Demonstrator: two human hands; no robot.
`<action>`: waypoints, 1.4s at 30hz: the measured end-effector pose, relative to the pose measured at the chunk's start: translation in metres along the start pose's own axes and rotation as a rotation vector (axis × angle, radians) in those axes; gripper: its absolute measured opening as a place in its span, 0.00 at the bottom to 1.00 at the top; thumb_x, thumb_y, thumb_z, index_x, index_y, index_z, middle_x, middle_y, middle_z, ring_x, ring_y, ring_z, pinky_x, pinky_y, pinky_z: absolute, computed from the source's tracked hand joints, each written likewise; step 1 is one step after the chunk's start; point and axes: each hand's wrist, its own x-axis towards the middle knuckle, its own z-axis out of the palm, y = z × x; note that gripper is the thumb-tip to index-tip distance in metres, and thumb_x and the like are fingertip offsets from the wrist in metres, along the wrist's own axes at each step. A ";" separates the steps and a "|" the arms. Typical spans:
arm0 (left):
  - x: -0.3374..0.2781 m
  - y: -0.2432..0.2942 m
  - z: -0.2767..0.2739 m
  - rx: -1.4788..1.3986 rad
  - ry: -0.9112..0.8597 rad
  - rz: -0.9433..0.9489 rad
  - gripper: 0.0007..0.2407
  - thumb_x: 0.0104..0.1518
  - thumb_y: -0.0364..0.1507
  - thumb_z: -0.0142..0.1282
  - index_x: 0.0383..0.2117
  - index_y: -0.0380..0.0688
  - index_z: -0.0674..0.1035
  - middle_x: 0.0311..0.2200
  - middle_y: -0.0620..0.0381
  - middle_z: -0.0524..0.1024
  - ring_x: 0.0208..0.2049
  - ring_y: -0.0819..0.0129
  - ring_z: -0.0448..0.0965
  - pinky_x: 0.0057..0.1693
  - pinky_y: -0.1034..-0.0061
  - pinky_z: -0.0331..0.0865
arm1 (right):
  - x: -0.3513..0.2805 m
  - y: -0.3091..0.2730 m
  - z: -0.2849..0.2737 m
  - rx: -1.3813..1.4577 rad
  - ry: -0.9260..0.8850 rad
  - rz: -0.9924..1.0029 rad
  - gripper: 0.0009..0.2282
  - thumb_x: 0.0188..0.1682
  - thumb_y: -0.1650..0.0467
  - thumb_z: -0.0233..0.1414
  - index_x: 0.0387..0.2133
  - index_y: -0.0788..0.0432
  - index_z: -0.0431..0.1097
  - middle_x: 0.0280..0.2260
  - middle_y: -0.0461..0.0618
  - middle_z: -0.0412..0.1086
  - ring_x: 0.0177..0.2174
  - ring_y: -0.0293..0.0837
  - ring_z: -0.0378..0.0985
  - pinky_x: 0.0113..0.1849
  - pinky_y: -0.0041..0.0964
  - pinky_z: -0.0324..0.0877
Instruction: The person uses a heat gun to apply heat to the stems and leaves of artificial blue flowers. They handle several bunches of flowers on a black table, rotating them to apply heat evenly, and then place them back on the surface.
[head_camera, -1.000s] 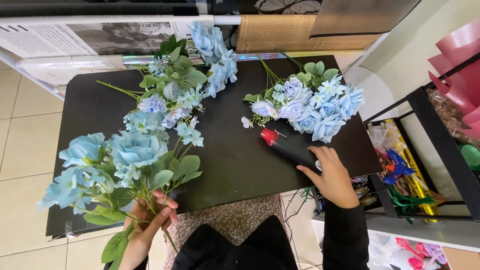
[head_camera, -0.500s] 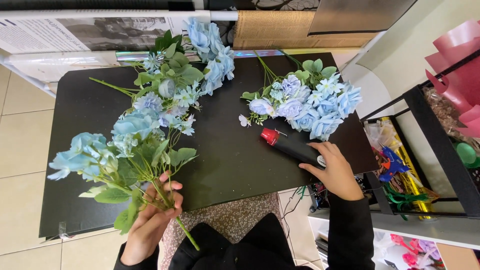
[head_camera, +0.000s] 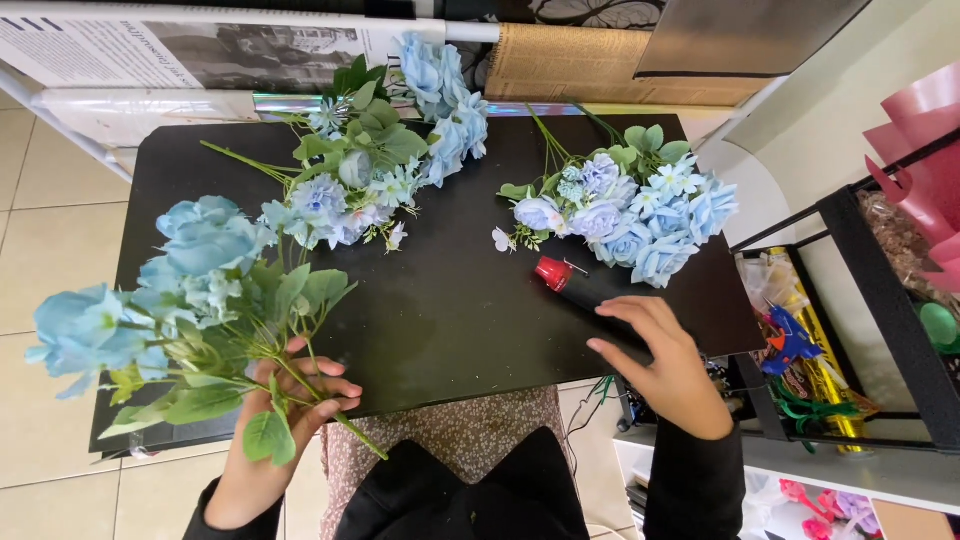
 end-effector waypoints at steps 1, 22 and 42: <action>-0.003 -0.001 -0.006 -0.001 0.001 0.000 0.25 0.57 0.18 0.53 0.62 0.37 0.60 0.48 0.41 0.74 0.44 0.46 0.87 0.50 0.52 0.86 | -0.003 0.009 -0.004 -0.001 -0.002 -0.001 0.15 0.49 0.68 0.58 0.48 0.58 0.73 0.49 0.51 0.71 0.52 0.47 0.74 0.55 0.41 0.67; 0.047 0.048 -0.061 1.571 0.275 0.357 0.06 0.66 0.21 0.53 0.44 0.49 0.74 0.31 0.58 0.73 0.23 0.45 0.72 0.26 0.59 0.60 | -0.031 0.085 0.001 -0.158 -0.109 0.448 0.28 0.46 0.63 0.58 0.61 0.53 0.63 0.56 0.52 0.68 0.60 0.50 0.64 0.57 0.48 0.61; 0.085 0.024 -0.073 1.718 0.080 1.017 0.16 0.66 0.11 0.60 0.49 0.51 0.87 0.46 0.62 0.86 0.43 0.67 0.85 0.42 0.75 0.75 | -0.039 0.107 0.019 -0.362 0.090 0.155 0.26 0.50 0.58 0.57 0.61 0.55 0.66 0.45 0.50 0.69 0.47 0.51 0.69 0.48 0.46 0.64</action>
